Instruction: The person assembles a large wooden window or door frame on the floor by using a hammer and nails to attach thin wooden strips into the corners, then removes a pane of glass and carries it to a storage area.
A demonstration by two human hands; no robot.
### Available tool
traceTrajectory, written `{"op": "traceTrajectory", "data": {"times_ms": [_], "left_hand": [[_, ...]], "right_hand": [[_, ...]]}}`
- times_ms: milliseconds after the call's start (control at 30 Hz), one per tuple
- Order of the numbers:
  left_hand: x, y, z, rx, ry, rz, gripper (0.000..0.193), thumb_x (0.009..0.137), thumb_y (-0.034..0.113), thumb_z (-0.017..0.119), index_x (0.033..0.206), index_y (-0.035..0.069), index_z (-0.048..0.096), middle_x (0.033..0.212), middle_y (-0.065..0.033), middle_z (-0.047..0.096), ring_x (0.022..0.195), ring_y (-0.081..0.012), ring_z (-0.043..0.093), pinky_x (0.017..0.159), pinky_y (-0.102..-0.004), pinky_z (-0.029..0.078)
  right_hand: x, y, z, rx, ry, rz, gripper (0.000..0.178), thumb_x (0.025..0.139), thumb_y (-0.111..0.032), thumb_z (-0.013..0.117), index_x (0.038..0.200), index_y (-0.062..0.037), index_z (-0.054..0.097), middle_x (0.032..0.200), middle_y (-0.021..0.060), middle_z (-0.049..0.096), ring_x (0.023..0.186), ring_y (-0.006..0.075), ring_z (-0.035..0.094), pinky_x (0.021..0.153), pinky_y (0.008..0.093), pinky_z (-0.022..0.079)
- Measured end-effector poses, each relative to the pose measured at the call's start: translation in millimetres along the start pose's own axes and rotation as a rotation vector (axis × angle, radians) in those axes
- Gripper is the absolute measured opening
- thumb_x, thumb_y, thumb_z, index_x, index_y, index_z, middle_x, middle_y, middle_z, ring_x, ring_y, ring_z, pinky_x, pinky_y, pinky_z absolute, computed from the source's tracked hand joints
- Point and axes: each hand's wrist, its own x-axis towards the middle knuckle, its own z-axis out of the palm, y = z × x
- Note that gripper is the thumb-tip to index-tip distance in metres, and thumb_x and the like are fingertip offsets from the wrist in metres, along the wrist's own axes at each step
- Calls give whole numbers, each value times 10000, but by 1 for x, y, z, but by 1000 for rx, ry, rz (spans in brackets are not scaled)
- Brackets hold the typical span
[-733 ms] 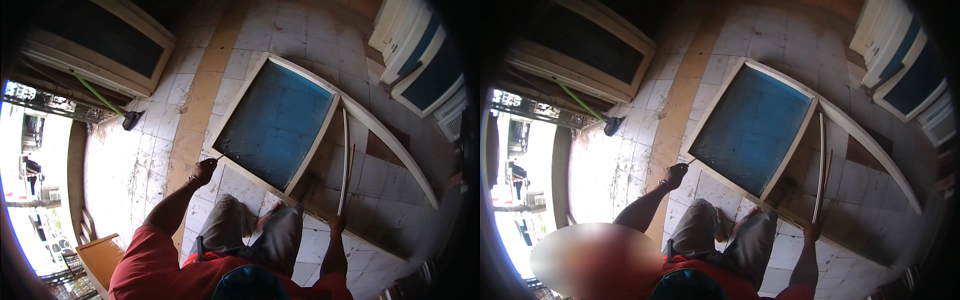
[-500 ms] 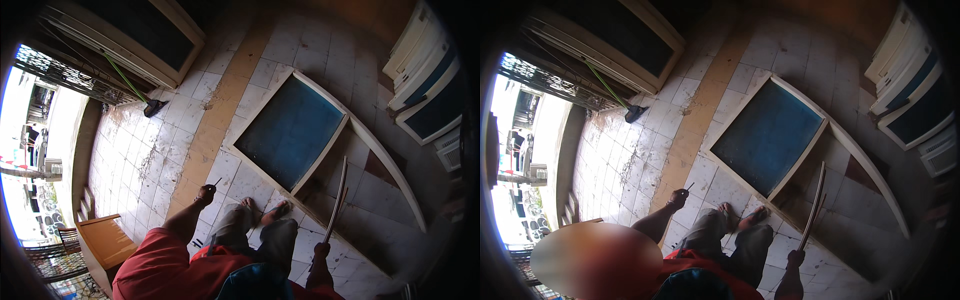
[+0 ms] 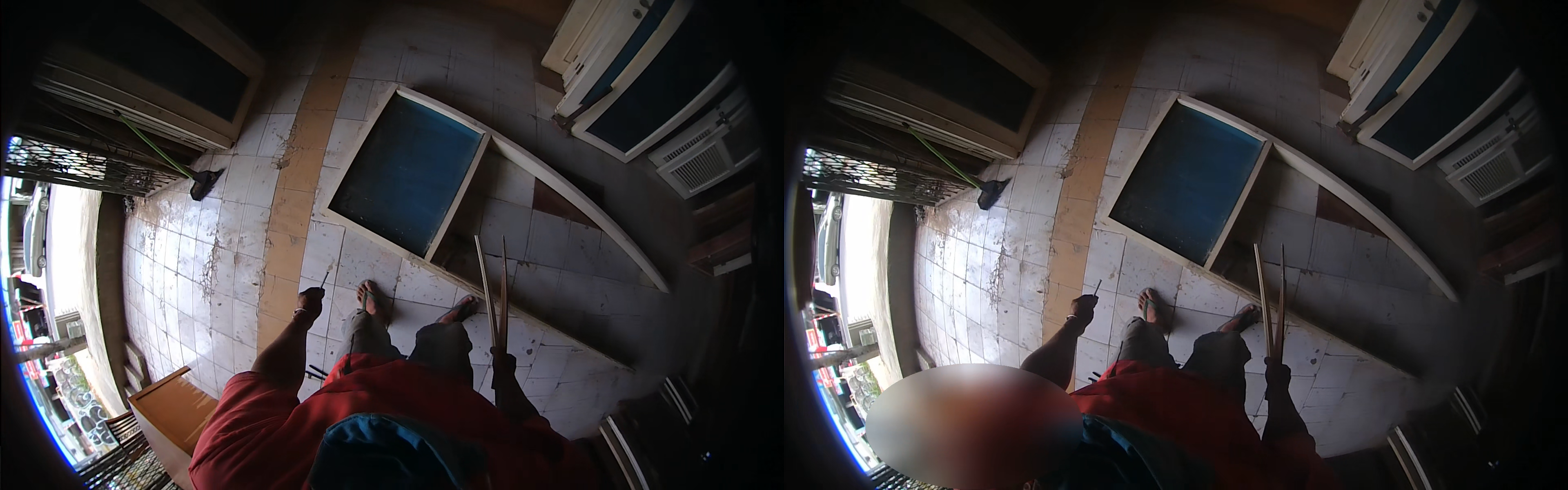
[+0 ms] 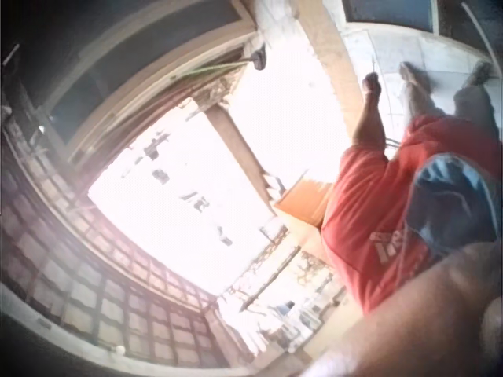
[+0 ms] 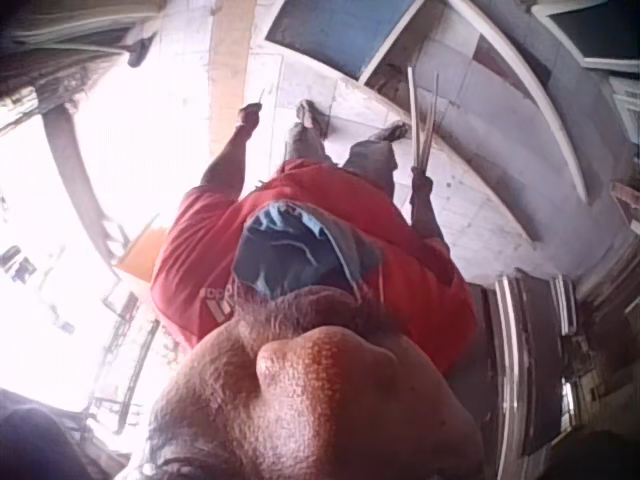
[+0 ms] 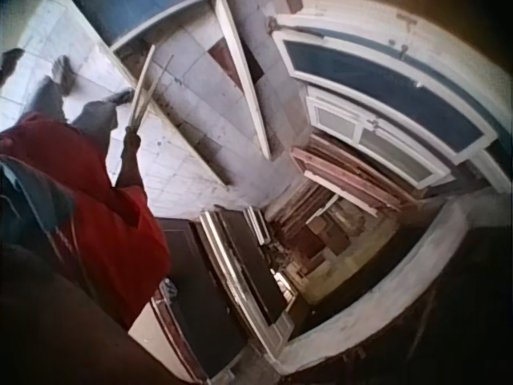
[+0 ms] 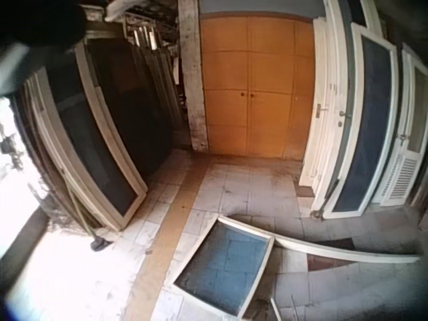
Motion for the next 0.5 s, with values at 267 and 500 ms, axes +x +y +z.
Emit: {"op": "traceTrajectory", "data": {"times_ms": [267, 500], "left_hand": [[25, 173, 37, -143, 182, 8, 219, 889, 210, 581, 967, 42, 697, 897, -167, 693, 807, -283, 664, 683, -373, 498], [-33, 216, 111, 290, 100, -174, 265, 890, 319, 542, 849, 96, 679, 827, -208, 649, 781, -420, 606, 670, -504, 476]], "right_hand": [[79, 52, -74, -10, -29, 42, 701, 750, -663, 609, 879, 22, 688, 851, 243, 676, 899, 397, 655, 754, 473, 507], [106, 58, -176, -97, 82, -169, 611, 689, -577, 744, 849, 6, 653, 866, 205, 680, 858, 382, 664, 727, 463, 525]]}}
